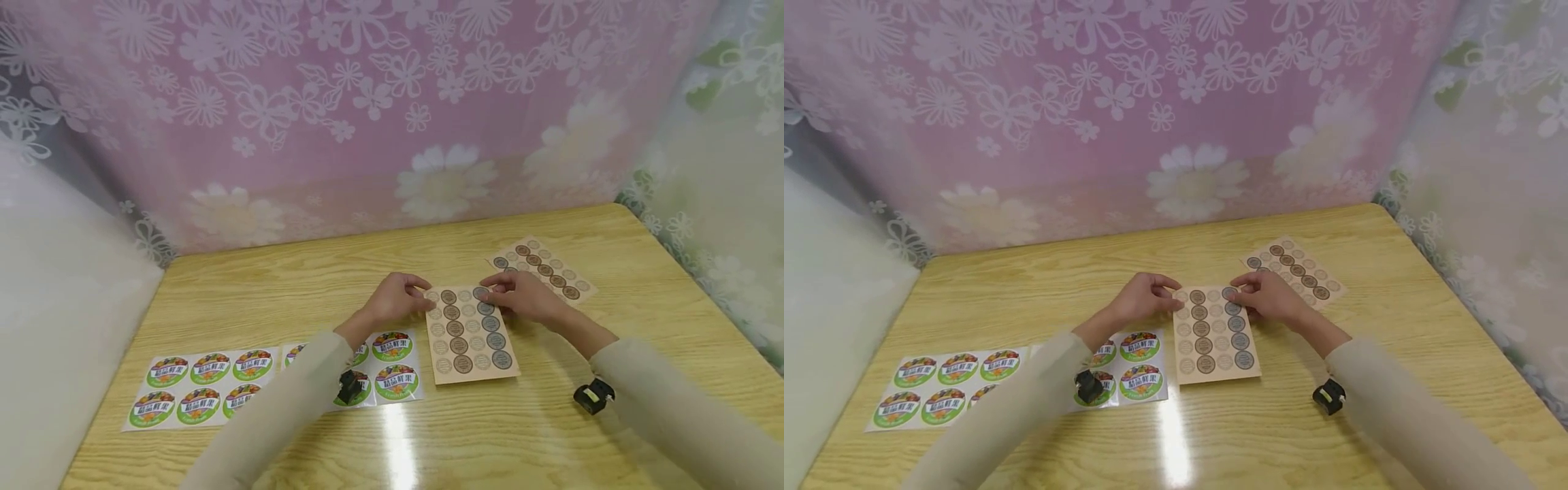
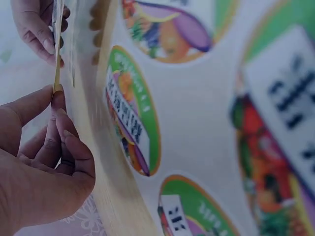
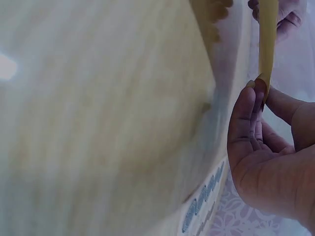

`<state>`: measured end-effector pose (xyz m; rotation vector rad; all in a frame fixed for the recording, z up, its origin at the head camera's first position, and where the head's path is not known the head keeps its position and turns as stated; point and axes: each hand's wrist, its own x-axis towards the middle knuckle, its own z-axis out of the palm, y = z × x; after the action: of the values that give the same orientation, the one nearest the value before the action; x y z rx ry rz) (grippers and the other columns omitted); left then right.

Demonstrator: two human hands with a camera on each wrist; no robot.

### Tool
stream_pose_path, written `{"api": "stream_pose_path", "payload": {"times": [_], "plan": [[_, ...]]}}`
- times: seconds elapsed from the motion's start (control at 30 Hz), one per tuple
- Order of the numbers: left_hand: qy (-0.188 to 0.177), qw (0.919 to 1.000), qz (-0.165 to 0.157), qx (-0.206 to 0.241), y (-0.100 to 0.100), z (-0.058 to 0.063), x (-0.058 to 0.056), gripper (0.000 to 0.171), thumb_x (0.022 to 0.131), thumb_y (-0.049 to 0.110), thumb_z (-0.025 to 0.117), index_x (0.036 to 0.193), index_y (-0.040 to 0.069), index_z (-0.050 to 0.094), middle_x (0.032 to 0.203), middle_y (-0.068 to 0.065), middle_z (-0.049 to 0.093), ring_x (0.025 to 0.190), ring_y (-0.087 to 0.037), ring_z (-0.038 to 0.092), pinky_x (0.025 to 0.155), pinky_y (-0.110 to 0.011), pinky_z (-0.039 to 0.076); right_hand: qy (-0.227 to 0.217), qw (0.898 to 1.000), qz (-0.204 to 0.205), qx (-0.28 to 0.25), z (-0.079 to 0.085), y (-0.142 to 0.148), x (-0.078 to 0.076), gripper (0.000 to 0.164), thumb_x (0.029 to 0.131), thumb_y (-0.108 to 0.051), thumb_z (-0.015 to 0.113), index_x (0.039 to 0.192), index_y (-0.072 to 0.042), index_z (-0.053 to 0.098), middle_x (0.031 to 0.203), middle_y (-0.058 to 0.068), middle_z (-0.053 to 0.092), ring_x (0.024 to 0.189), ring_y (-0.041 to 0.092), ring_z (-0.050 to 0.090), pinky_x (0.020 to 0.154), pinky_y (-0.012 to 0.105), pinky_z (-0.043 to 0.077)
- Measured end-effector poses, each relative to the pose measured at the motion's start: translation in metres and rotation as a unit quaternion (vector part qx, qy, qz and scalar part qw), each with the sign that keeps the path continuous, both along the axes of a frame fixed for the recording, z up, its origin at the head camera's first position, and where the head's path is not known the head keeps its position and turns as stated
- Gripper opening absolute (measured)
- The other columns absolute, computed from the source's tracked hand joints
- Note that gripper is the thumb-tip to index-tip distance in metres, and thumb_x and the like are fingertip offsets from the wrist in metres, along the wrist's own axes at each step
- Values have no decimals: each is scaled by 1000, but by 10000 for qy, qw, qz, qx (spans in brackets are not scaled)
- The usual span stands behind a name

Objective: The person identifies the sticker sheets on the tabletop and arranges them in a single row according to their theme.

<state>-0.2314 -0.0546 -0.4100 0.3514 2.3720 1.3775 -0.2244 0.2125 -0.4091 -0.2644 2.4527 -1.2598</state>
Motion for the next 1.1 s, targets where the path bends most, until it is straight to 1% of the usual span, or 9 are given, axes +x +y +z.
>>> {"api": "stream_pose_path", "payload": {"times": [0.17,0.33,0.53,0.67,0.8,0.9,1.03,1.1], "plan": [[145,9990,-91,-419,0,-2,7,32,84,17,76,112,6,68,83,-1,63,71,-14,57,61,-24,46,-151,9997,-3,-190,-7,-3,7,49,93,-23,65,130,7,53,87,9,56,68,20,58,61,32,51],[241,9969,-279,-695,-2,-6,11,33,84,19,76,114,6,68,82,2,63,70,-12,58,61,-24,47,-144,9997,-6,-204,-12,-6,13,47,93,-21,65,128,8,54,83,8,56,67,20,59,59,32,52],[406,9937,-395,-963,-5,-7,16,33,84,20,76,114,7,68,82,3,62,69,-11,57,62,-24,46,225,9996,109,90,-13,-12,19,44,93,-21,66,124,8,57,83,7,59,68,17,61,61,32,53],[384,9929,-421,-1044,-7,-6,19,35,84,21,76,115,7,68,82,4,62,68,-10,58,62,-24,47,406,9987,145,260,-13,-15,21,41,93,-20,66,123,8,58,82,6,59,66,17,60,59,31,52],[373,9928,-430,-1053,-8,-6,21,36,84,20,76,116,7,68,81,5,63,67,-10,59,61,-23,48,472,9981,174,359,-12,-18,23,40,92,-19,66,122,8,58,82,6,58,66,16,58,58,30,51],[411,9923,-442,-1080,-9,-6,22,36,83,20,76,115,6,68,80,5,62,66,-9,58,60,-23,48,572,9972,202,439,-11,-20,24,40,92,-18,66,121,8,58,81,5,56,65,15,55,57,29,49],[460,9913,-450,-1151,-10,-6,22,36,83,19,77,115,6,67,79,5,62,65,-9,58,61,-23,47,798,9945,246,632,-11,-21,26,40,92,-20,67,120,7,59,80,3,55,62,15,49,55,27,42],[486,9905,-449,-1204,-10,-6,23,37,83,19,77,116,6,67,78,4,62,65,-9,57,61,-23,46,884,9932,277,702,-12,-22,26,40,91,-21,67,120,6,60,81,3,55,62,14,48,56,27,41]]}}
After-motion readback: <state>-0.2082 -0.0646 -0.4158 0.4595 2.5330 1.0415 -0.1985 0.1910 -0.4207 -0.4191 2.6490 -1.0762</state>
